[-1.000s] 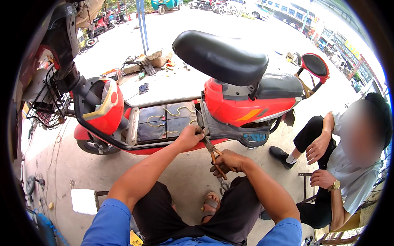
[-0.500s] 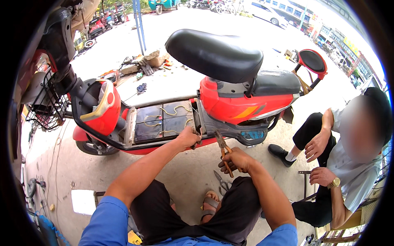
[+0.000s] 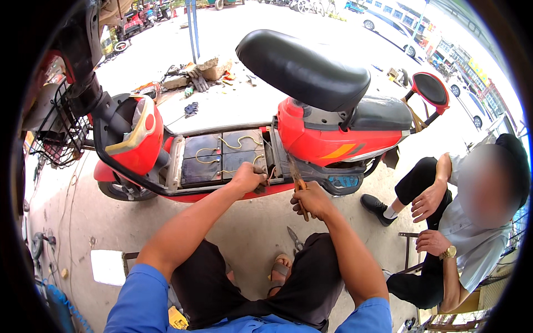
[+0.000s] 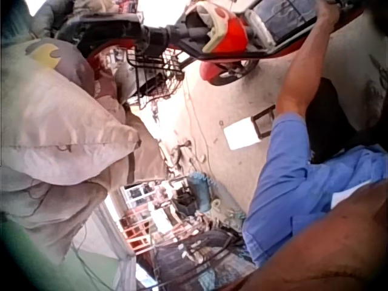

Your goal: The person works on the battery compartment of a red electric scooter. They use pliers to adjust or cut wires connected to the batteries while another person sits nearby observing.

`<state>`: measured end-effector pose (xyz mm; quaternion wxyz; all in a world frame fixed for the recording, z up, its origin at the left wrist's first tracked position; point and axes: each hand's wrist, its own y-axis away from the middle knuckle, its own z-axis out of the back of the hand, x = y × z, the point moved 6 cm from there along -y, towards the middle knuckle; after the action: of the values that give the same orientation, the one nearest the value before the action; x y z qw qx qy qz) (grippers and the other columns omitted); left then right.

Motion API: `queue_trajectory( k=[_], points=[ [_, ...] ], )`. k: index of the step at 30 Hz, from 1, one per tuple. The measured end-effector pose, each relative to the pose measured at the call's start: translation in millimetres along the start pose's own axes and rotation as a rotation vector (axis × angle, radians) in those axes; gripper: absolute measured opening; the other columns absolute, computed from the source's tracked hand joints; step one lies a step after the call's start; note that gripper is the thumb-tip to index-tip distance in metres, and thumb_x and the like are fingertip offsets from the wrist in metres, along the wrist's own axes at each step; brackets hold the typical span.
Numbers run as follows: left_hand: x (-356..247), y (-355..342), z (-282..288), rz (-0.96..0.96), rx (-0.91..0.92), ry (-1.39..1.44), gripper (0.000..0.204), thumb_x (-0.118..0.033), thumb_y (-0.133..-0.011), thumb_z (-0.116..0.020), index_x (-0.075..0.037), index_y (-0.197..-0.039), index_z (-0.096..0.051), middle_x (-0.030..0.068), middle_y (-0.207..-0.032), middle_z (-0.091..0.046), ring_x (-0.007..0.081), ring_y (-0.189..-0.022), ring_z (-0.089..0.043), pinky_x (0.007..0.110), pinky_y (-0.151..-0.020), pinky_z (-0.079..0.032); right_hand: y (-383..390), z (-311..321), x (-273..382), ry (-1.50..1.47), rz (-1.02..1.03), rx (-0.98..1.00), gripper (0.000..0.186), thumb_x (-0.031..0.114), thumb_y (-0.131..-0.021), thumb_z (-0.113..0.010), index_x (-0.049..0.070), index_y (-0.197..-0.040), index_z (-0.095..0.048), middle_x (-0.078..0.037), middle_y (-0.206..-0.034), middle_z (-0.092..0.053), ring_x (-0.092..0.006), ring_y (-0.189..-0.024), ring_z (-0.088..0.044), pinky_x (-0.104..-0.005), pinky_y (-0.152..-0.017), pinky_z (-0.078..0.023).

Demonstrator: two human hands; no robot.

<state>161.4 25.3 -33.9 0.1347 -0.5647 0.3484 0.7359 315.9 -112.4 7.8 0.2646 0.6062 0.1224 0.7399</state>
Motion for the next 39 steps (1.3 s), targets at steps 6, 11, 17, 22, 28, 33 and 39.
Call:
queue_trajectory(
  k=[6, 11, 17, 22, 28, 33, 39],
  points=[
    [-4.8, 0.0, 18.5, -0.102, -0.089, -0.232, 0.018, -0.008, -0.088, -0.061, 0.006, -0.09, -0.07, 0.0108, -0.075, -0.07, 0.0163, -0.056, -0.065, 0.031, -0.048, -0.051, -7.3, 0.6, -3.1, 0.017, -0.009, -0.017, 0.015, 0.008, -0.084, -0.057, -0.007, -0.087, -0.054, -0.014, -0.075, -0.063, -0.0216, -0.058, -0.064, -0.0343, -0.05, -0.054],
    [-14.1, 2.0, 21.6, -0.25, -0.163, -0.372, 0.018, -0.009, -0.086, -0.063, 0.007, -0.093, -0.07, 0.0133, -0.073, -0.068, 0.0164, -0.055, -0.065, 0.033, -0.052, -0.051, -8.6, -4.5, 16.0, 0.144, 0.011, -0.026, 0.013, 0.007, -0.081, -0.058, -0.005, -0.078, -0.055, -0.011, -0.066, -0.059, -0.019, -0.051, -0.06, -0.0338, -0.048, -0.051],
    [-37.0, -1.0, 25.0, -0.462, -0.34, -0.525, 0.018, -0.011, -0.081, -0.064, 0.001, -0.093, -0.071, 0.0206, -0.085, -0.07, 0.0333, -0.08, -0.069, 0.04, -0.075, -0.053, -14.1, -24.1, 63.3, 0.264, 0.088, 0.003, 0.013, 0.005, -0.079, -0.056, -0.006, -0.071, -0.054, -0.01, -0.06, -0.055, -0.0183, -0.047, -0.056, -0.0331, -0.043, -0.048],
    [-45.3, -11.8, 45.3, -0.461, -0.495, -0.562, 0.017, -0.015, -0.079, -0.065, -0.005, -0.092, -0.072, 0.0185, -0.09, -0.069, 0.0379, -0.087, -0.066, 0.046, -0.078, -0.052, -22.9, -31.4, 97.4, 0.229, 0.133, 0.039, 0.012, 0.006, -0.078, -0.056, -0.006, -0.077, -0.052, -0.013, -0.064, -0.059, -0.0197, -0.049, -0.06, -0.0325, -0.043, -0.051],
    [-55.6, -26.8, 64.5, -0.517, -0.561, -0.575, 0.018, -0.012, -0.079, -0.064, -0.004, -0.093, -0.072, 0.0178, -0.091, -0.07, 0.0348, -0.088, -0.067, 0.042, -0.079, -0.053, -34.3, -27.6, 74.0, 0.148, 0.131, -0.096, 0.013, 0.003, -0.079, -0.052, -0.006, -0.088, -0.049, -0.015, -0.068, -0.061, -0.0197, -0.049, -0.059, -0.033, -0.042, -0.05],
    [-47.7, -50.2, 79.1, -0.507, -0.579, -0.573, 0.02, -0.009, -0.079, -0.064, 0.0, -0.094, -0.071, 0.018, -0.094, -0.071, 0.0305, -0.091, -0.069, 0.037, -0.083, -0.053, -38.9, -33.4, 72.8, 0.086, 0.137, -0.047, 0.015, 0.003, -0.079, -0.052, -0.012, -0.08, -0.053, -0.018, -0.068, -0.062, -0.0225, -0.051, -0.061, -0.0359, -0.041, -0.051],
    [-43.2, -53.1, 74.7, -0.398, -0.422, -0.678, 0.021, -0.02, -0.08, -0.068, -0.001, -0.09, -0.073, 0.0189, -0.089, -0.071, 0.0317, -0.087, -0.069, 0.039, -0.08, -0.053, -46.7, -26.5, 70.5, 0.12, 0.129, -0.028, 0.016, 0.006, -0.079, -0.051, -0.009, -0.077, -0.057, -0.017, -0.069, -0.063, -0.0212, -0.052, -0.061, -0.0348, -0.044, -0.051]
  ],
)
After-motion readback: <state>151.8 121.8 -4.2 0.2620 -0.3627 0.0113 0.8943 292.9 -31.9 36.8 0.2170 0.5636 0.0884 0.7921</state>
